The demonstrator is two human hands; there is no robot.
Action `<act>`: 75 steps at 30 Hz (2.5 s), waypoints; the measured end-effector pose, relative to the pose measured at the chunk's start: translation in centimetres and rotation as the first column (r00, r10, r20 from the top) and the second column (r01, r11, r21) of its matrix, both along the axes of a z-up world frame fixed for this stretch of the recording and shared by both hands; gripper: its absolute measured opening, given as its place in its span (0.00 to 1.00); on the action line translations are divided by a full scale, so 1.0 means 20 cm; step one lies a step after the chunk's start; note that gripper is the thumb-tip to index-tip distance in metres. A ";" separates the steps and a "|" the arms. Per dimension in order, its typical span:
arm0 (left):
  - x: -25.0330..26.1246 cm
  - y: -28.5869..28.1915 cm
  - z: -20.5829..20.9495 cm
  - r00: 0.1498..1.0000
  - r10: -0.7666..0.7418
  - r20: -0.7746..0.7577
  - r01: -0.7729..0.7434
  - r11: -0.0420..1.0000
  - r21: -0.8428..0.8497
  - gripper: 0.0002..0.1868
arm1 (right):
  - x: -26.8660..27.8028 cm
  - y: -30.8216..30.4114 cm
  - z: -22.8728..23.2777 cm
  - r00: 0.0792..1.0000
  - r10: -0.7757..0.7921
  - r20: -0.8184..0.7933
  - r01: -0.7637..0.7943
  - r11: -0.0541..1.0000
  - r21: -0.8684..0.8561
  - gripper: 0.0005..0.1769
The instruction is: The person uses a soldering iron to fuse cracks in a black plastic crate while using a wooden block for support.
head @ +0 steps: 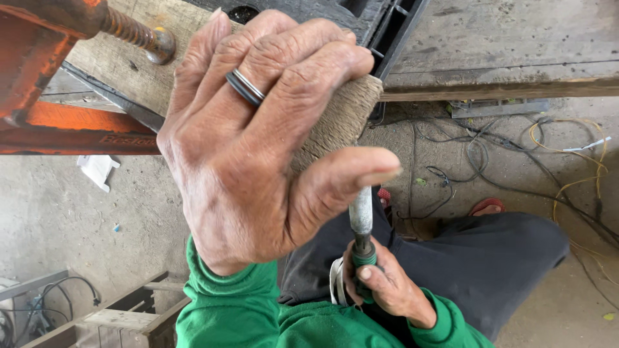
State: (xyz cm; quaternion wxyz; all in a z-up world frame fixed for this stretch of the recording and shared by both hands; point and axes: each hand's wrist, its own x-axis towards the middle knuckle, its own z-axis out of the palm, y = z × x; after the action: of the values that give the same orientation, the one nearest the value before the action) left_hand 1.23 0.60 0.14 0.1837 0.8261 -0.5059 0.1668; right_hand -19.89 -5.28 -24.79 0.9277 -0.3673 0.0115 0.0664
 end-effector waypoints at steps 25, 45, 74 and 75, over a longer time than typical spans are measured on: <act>-0.01 -0.01 -0.02 1.000 0.005 0.000 -0.005 0.999 -0.034 0.29 | -0.07 -0.06 0.12 0.994 0.112 0.014 -0.112 0.994 0.015 0.31; -0.14 0.10 -0.22 0.997 -0.008 -0.072 -0.038 0.796 -0.605 0.12 | -0.14 0.01 0.22 0.983 0.122 -0.135 -0.111 0.990 0.085 0.31; -0.76 0.32 -0.74 -0.726 -0.548 -0.415 -0.409 0.830 -0.379 0.33 | -0.31 0.09 0.25 0.981 -0.044 -0.191 0.068 0.990 0.122 0.35; -0.75 0.32 -0.74 -0.723 -0.549 -0.419 -0.411 0.830 -0.377 0.33 | -0.31 0.10 0.24 0.983 -0.042 -0.176 0.064 0.991 0.119 0.34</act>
State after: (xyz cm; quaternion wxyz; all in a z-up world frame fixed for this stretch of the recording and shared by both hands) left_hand -13.85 7.10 -14.66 0.7510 0.2586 -0.0292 -0.6069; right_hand -26.13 -3.30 -19.94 0.9456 -0.3013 0.0977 0.0739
